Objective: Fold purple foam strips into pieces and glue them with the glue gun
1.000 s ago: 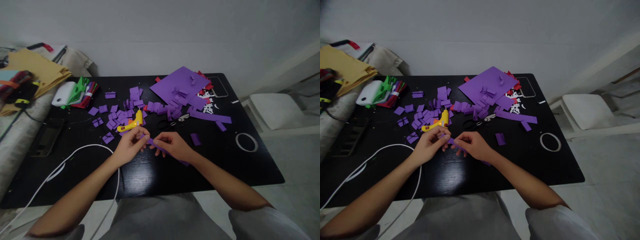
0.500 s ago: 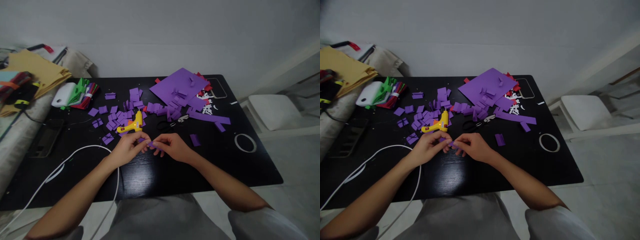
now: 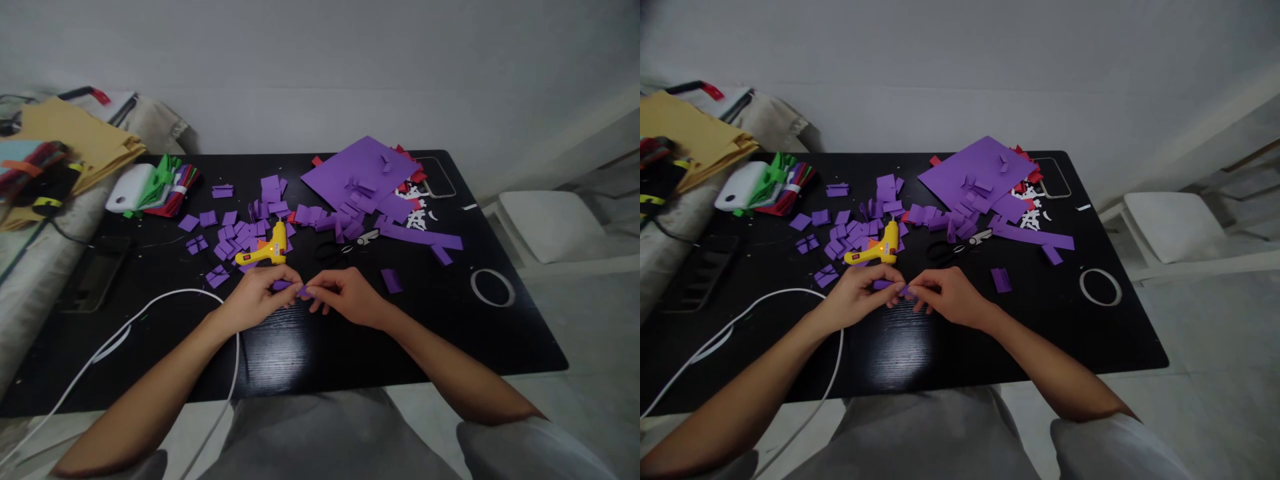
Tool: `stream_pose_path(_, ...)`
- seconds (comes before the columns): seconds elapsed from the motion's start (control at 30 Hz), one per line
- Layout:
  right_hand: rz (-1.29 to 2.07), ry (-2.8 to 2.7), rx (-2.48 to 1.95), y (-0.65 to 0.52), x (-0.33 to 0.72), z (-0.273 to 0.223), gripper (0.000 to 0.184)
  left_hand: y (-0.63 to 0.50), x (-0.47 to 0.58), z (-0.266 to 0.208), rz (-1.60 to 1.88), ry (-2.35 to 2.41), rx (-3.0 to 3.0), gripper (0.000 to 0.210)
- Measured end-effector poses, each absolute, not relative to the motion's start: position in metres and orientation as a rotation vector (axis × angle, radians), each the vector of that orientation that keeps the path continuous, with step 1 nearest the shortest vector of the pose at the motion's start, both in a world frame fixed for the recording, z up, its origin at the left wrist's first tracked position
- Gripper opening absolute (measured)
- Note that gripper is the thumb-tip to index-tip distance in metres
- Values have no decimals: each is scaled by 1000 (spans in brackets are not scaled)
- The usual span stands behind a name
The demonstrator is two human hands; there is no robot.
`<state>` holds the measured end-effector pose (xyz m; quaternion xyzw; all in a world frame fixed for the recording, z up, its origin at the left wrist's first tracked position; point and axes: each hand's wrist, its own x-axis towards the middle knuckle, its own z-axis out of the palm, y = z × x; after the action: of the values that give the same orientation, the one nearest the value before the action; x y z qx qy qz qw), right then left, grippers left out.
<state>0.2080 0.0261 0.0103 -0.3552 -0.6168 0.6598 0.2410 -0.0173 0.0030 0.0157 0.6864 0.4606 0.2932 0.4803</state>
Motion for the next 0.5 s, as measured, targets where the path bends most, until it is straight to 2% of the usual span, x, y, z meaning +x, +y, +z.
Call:
stream_pose_path(0.27, 1890, -1680, -966, 32, 213, 14, 30, 5, -19, 17, 768, 1185, 1695, 19)
stream_pose_path(0.5, 1778, -1789, -933, 30, 213, 11, 30, 6, -16, 17, 716, 1106, 1681, 21)
